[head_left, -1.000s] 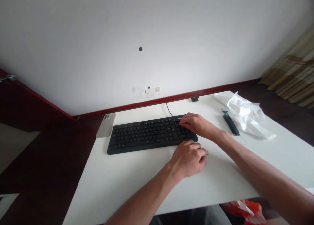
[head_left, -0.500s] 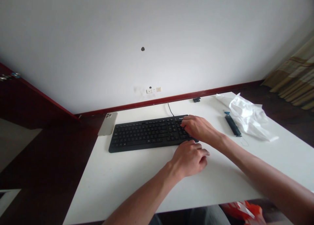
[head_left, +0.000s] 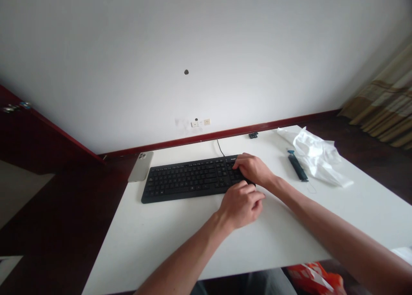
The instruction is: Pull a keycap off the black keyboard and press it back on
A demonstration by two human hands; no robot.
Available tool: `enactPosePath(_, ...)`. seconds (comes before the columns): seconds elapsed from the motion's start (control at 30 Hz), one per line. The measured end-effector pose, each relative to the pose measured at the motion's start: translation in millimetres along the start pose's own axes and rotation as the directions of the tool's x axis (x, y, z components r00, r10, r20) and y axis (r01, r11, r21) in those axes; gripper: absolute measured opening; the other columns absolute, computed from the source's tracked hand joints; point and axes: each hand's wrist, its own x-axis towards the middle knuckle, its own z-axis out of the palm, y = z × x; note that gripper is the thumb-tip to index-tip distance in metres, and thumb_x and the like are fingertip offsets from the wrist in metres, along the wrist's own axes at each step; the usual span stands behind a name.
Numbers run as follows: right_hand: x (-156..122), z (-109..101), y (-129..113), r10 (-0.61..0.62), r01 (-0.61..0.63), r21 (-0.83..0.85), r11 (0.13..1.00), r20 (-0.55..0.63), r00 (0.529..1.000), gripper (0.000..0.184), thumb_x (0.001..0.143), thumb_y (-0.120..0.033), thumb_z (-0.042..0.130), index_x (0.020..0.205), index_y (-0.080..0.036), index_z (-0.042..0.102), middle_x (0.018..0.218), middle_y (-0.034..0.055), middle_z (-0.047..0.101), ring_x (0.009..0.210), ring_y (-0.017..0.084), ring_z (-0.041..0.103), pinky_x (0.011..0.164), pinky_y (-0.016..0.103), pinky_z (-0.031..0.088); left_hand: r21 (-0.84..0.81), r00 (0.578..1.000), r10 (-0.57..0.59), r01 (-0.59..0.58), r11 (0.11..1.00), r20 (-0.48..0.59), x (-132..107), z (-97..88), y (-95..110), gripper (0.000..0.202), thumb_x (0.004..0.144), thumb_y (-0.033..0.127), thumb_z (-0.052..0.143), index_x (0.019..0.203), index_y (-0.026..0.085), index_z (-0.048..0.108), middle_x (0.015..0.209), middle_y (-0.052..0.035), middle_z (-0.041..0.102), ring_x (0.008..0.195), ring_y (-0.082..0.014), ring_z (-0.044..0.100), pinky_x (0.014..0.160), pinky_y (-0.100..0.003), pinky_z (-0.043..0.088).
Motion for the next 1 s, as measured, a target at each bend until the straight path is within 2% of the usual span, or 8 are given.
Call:
enactPosePath(0.1, 1, -3, 18, 0.026, -0.011, 0.140, 0.990, -0.101, 0.995, 0.036, 0.082, -0.003, 0.047, 0.077, -0.023, 0.076, 0.082, 0.0026, 0.075, 0.084, 0.020, 0.065, 0.082, 0.031, 0.051, 0.055, 0.990, -0.101, 0.106, 0.993, -0.098, 3, -9.0, 3, 0.029, 0.096, 0.024, 0.059, 0.124, 0.022, 0.070, 0.105, -0.0061, 0.071, 0.100, -0.0238, 0.063, 0.095, -0.040, 0.056)
enactPosePath(0.23, 7, -13, 43, 0.173, -0.145, 0.127, 0.981, -0.251, 0.952, 0.033, 0.081, -0.010, 0.048, 0.077, -0.023, 0.078, 0.082, 0.0034, 0.076, 0.075, 0.020, 0.065, 0.080, 0.033, 0.050, 0.128, 0.966, -0.206, 0.227, 0.965, -0.157, 3, -13.8, 2, 0.047, 0.095, 0.030, 0.064, 0.140, 0.020, 0.058, 0.130, -0.0111, 0.065, 0.122, -0.0296, 0.058, 0.109, -0.048, 0.051)
enactPosePath(0.4, 7, -15, 78, 0.411, -0.375, 0.167, 0.912, -0.388, 0.825, 0.033, 0.081, -0.019, 0.049, 0.094, -0.022, 0.079, 0.092, 0.0061, 0.078, 0.073, 0.021, 0.064, 0.084, 0.037, 0.052, 0.224, 0.951, -0.270, 0.298, 0.928, -0.147, -1, -7.0, -7, 0.071, 0.094, 0.041, 0.066, 0.155, 0.015, 0.043, 0.151, -0.0174, 0.053, 0.139, -0.0350, 0.051, 0.121, -0.055, 0.040)
enactPosePath(0.53, 4, -10, 101, 0.541, -0.483, 0.247, 0.840, -0.459, 0.705, 0.042, 0.080, -0.021, 0.049, 0.115, -0.018, 0.074, 0.107, 0.0090, 0.077, 0.082, 0.022, 0.067, 0.088, 0.040, 0.054, 0.233, 0.955, -0.274, 0.294, 0.927, -0.115, -4, -1.7, -15, 0.074, 0.094, 0.043, 0.066, 0.157, 0.014, 0.040, 0.157, -0.0182, 0.050, 0.144, -0.0355, 0.048, 0.125, -0.055, 0.037)
enactPosePath(0.6, 5, -8, 109, 0.556, -0.503, 0.249, 0.827, -0.487, 0.673, 0.045, 0.082, -0.021, 0.049, 0.121, -0.017, 0.070, 0.112, 0.0110, 0.075, 0.085, 0.022, 0.068, 0.088, 0.040, 0.055, 0.229, 0.955, -0.271, 0.292, 0.929, -0.119, -4, -1.3, -16, 0.072, 0.095, 0.041, 0.065, 0.157, 0.015, 0.041, 0.156, -0.0173, 0.052, 0.143, -0.0341, 0.050, 0.125, -0.055, 0.037)
enactPosePath(0.7, 12, -7, 117, 0.512, -0.491, 0.184, 0.852, -0.491, 0.705, 0.046, 0.083, -0.020, 0.051, 0.125, -0.016, 0.069, 0.120, 0.0131, 0.072, 0.091, 0.024, 0.068, 0.091, 0.043, 0.055, 0.215, 0.954, -0.265, 0.290, 0.932, -0.140, -3, -2.4, -17, 0.068, 0.094, 0.037, 0.065, 0.155, 0.015, 0.044, 0.153, -0.0170, 0.054, 0.141, -0.0332, 0.051, 0.125, -0.055, 0.036)
enactPosePath(0.87, 28, -6, 126, 0.293, -0.385, -0.145, 0.911, -0.429, 0.854, 0.050, 0.084, -0.013, 0.047, 0.129, -0.013, 0.070, 0.137, 0.0171, 0.065, 0.120, 0.033, 0.057, 0.107, 0.050, 0.046, 0.201, 0.953, -0.258, 0.287, 0.937, -0.158, -4, -2.5, -17, 0.064, 0.093, 0.034, 0.065, 0.152, 0.017, 0.048, 0.154, -0.0159, 0.053, 0.142, -0.0334, 0.050, 0.125, -0.055, 0.037)
enactPosePath(1.0, 33, -2, 134, 0.268, -0.377, -0.234, 0.896, -0.391, 0.880, 0.050, 0.086, -0.014, 0.047, 0.130, -0.012, 0.071, 0.140, 0.0180, 0.061, 0.125, 0.034, 0.051, 0.111, 0.050, 0.042, 0.216, 0.951, -0.260, 0.293, 0.931, -0.167, -5, -1.3, -15, 0.063, 0.093, 0.033, 0.064, 0.152, 0.016, 0.048, 0.153, -0.0157, 0.052, 0.141, -0.0332, 0.050, 0.124, -0.055, 0.037)
